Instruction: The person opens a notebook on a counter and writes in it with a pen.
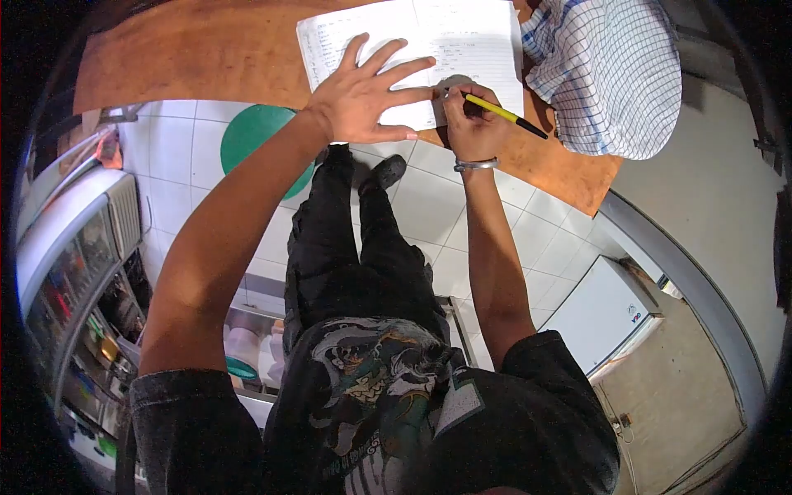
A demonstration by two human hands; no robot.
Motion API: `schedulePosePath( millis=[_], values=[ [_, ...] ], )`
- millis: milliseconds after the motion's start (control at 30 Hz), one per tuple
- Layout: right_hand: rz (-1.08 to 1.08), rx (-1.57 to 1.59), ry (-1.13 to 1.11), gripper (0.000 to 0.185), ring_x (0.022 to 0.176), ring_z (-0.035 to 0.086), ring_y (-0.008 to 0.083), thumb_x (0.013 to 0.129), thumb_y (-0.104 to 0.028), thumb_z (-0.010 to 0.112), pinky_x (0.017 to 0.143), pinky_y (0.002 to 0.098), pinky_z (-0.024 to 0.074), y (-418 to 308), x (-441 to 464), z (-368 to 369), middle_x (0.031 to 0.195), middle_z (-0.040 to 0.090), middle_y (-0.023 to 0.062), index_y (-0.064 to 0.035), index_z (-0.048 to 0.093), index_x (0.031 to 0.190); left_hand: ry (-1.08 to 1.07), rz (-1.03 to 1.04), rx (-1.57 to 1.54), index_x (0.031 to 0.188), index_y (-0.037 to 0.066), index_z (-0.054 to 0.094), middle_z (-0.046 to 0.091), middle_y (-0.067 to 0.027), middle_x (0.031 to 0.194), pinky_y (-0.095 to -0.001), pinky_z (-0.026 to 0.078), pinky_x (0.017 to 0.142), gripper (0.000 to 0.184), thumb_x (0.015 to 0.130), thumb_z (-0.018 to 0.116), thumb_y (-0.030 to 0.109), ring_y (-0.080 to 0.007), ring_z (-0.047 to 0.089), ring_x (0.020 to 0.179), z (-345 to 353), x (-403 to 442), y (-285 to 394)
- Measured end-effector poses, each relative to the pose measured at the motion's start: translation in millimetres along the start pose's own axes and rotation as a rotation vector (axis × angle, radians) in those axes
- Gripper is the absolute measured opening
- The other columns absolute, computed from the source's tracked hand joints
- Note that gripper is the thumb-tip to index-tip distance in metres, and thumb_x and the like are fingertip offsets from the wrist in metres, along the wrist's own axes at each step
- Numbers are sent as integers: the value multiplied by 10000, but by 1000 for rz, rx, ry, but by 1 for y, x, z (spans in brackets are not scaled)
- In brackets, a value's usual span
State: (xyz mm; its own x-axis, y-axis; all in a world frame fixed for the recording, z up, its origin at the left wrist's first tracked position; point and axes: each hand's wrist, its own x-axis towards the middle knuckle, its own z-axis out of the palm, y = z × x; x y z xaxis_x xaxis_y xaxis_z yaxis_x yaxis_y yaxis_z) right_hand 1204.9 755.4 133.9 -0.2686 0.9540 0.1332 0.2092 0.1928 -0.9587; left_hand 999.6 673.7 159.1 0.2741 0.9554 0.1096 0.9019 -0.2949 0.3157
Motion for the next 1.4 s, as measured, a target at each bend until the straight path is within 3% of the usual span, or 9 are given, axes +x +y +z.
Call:
schedulePosePath(
  millis=[233,300,533,1233,1400],
  values=[
    [-15,62,-10,150,801,697,186,841,-36,762,729,313,569,-6,2,1,880,744,119,44,703,954,-1,-4,0,1394,325,626,337,-12,1660,-685,158,1189,635,887,598,706,-362,269,1509,0,0,0],
    [-42,-174,10,156,782,702,192,834,-72,771,711,314,567,-3,2,-2,866,747,144,42,709,920,-18,-14,1,1393,326,627,338,-11,1659,-684,152,1191,632,887,598,704,-361,266,1511,-1,0,2],
    [-30,-183,36,148,740,708,202,814,-86,776,681,322,567,-6,3,-1,818,744,150,36,717,873,-8,-12,-11,1380,325,639,339,-10,1658,-689,141,1192,620,889,601,701,-358,263,1512,1,0,1],
    [-26,-83,19,138,781,686,175,838,-78,760,716,294,556,1,3,2,835,736,109,33,703,897,27,3,-9,1369,311,644,336,-5,1659,-687,164,1186,615,885,614,690,-353,268,1511,3,0,0],
    [-10,59,-21,104,746,672,156,865,-72,731,689,295,551,-17,5,5,806,722,81,27,710,891,7,-5,-5,1366,305,645,336,-3,1659,-687,165,1185,615,888,608,690,-350,269,1510,2,0,0]
  ],
)
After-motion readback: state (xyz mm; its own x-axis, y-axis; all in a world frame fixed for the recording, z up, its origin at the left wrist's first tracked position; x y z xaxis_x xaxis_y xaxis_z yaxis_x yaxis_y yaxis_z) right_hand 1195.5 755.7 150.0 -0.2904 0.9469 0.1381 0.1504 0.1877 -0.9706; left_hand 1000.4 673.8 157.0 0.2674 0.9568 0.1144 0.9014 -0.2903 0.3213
